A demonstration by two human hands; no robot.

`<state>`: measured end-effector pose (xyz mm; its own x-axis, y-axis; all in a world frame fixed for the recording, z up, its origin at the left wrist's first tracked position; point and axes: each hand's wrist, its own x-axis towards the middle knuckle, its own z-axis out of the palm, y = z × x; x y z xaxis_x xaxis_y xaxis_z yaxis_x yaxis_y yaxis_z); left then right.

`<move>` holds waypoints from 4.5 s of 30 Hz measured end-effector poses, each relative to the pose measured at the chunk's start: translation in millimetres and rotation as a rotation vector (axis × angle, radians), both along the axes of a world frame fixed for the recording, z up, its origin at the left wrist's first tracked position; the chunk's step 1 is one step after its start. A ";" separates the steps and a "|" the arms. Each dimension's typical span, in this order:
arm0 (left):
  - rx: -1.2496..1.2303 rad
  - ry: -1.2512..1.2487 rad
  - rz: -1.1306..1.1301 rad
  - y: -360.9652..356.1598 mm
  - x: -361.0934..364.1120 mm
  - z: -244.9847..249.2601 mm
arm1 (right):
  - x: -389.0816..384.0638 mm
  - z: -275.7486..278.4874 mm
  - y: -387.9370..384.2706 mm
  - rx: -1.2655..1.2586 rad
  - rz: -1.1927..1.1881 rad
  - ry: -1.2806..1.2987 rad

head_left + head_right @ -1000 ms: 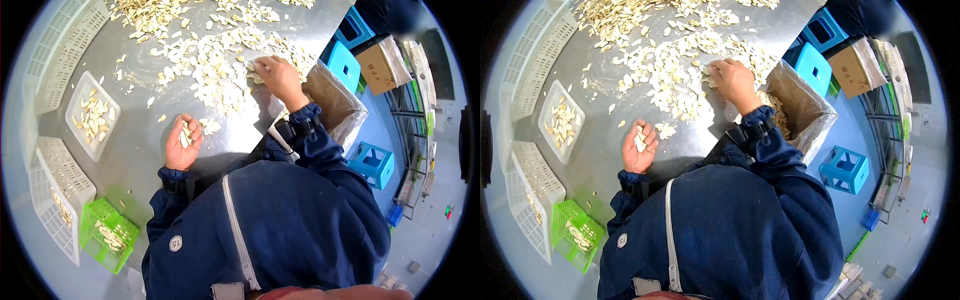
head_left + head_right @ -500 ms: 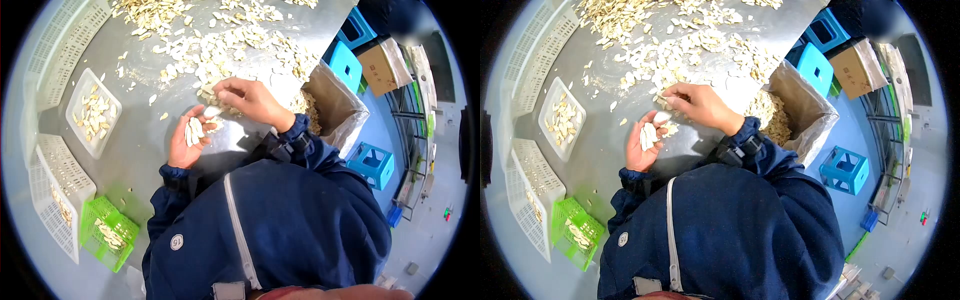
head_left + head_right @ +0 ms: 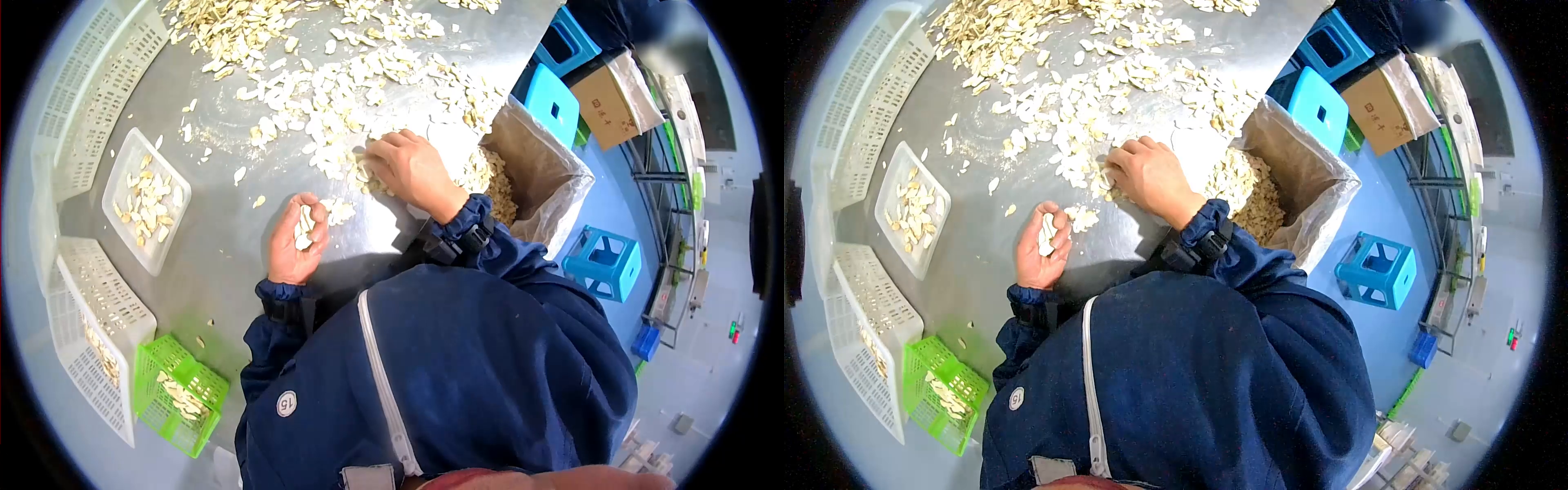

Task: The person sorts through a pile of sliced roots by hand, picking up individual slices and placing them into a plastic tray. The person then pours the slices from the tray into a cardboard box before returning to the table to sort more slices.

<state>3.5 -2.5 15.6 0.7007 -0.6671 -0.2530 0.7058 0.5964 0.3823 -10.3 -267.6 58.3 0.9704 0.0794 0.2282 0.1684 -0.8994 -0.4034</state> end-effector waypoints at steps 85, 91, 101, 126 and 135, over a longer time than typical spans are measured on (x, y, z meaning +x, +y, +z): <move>-0.089 0.054 0.032 6.5 2.0 -28.8 | 67.6 -15.7 34.2 -0.254 0.305 -0.089; -0.077 0.014 0.049 0.6 4.7 -12.9 | 17.2 -8.2 -35.4 -0.209 -0.013 -0.030; -0.013 0.035 0.010 4.9 -0.8 -15.9 | -30.9 -18.7 -26.8 -0.186 -0.044 -0.034; 0.139 0.025 -0.091 0.4 1.7 9.4 | -31.8 -3.2 -132.1 0.090 -0.481 -0.145; 0.115 0.065 -0.037 1.6 -1.1 4.2 | 192.5 55.7 -83.4 0.221 -0.004 -0.057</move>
<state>2.3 -0.9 19.8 0.6560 -0.6561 -0.3731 0.7519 0.5246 0.3993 182.2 -350.9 114.0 0.9557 0.0176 0.2938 0.1932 -0.7907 -0.5810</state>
